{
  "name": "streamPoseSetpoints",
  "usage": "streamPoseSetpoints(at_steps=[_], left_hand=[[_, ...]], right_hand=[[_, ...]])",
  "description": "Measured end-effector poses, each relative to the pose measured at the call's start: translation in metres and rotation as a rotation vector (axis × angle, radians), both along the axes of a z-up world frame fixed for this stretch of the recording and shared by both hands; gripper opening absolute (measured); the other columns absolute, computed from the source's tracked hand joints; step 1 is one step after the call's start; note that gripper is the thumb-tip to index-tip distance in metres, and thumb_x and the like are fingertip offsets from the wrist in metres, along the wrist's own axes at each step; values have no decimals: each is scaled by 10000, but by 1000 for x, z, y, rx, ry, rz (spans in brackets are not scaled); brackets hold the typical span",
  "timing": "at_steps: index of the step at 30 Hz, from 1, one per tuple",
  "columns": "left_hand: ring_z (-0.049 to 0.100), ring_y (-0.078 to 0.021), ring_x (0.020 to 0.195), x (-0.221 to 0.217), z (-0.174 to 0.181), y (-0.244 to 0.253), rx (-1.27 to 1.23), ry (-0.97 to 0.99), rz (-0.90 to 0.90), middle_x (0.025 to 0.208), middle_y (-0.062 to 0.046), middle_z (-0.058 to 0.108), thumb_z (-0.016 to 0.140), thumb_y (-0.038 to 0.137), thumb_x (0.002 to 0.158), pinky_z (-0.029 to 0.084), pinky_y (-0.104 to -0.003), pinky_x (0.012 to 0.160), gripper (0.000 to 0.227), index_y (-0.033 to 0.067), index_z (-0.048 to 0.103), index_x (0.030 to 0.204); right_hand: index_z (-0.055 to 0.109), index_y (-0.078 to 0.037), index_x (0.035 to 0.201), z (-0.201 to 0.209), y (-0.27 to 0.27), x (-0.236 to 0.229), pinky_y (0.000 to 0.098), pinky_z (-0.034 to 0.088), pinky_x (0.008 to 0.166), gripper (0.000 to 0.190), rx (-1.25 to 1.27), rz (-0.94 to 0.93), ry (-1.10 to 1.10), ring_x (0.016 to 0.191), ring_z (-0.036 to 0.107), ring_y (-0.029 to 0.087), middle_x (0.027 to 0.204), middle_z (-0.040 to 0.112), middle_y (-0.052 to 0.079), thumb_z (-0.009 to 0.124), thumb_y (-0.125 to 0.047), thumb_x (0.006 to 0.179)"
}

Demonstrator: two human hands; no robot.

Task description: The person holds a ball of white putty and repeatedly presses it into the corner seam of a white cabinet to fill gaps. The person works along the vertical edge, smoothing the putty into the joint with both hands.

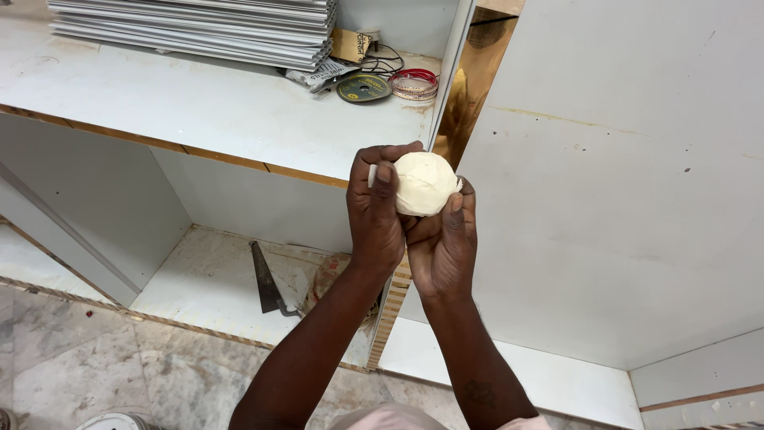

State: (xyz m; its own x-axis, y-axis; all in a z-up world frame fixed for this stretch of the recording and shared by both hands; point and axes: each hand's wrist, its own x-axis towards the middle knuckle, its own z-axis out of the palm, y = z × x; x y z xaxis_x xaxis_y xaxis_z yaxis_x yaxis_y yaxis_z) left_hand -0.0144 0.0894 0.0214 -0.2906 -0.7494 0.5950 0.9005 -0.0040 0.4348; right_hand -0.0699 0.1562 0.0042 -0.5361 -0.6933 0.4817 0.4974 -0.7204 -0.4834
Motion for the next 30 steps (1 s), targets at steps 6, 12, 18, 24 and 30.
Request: streamPoseSetpoints(at_steps=[6,12,18,24,30], left_hand=[[721,-176,1062,7,6,-10,66,-11,-175,1039,-110,717,676,405,1017,627,-334,913,366,47,614,1066],[710,-138,945,9,9,-31,-35,-83,-137,991,-27,681,697,320,1013,619,-309,812,272,59,644,1069],[695,-138,989,16,12,-40,-250,-123,-153,1018,-55,712,651,409,1050,598,-305,890,344,65,663,1076],[665,-128,978,8,9,-44,-489,-257,166,1049,-26,698,594,424,1077,562,-292,875,376,65,705,1053],[635,-174,923,7,21,-35,-753,-441,644,913,-21,717,618,324,1073,533,-314,794,253,99,703,994]], right_hand=[[440,-68,1532,-11,1,-14,363,470,1166,691,-59,249,-37,1371,547,238,1452,567,109,786,-284,975],[455,-132,1469,-8,6,-11,478,462,1206,594,-72,410,-82,1406,528,261,1459,559,85,755,-279,978],[450,-115,1518,-5,3,-5,476,501,1108,562,-114,527,-166,1365,550,288,1474,567,128,622,-392,1059],[550,-122,1355,6,4,-8,444,554,947,395,28,371,-324,1186,625,271,1318,619,107,478,-396,1080],[633,-113,1192,11,2,-20,402,551,802,286,153,245,-362,1018,639,250,1158,661,90,476,-318,1068]])
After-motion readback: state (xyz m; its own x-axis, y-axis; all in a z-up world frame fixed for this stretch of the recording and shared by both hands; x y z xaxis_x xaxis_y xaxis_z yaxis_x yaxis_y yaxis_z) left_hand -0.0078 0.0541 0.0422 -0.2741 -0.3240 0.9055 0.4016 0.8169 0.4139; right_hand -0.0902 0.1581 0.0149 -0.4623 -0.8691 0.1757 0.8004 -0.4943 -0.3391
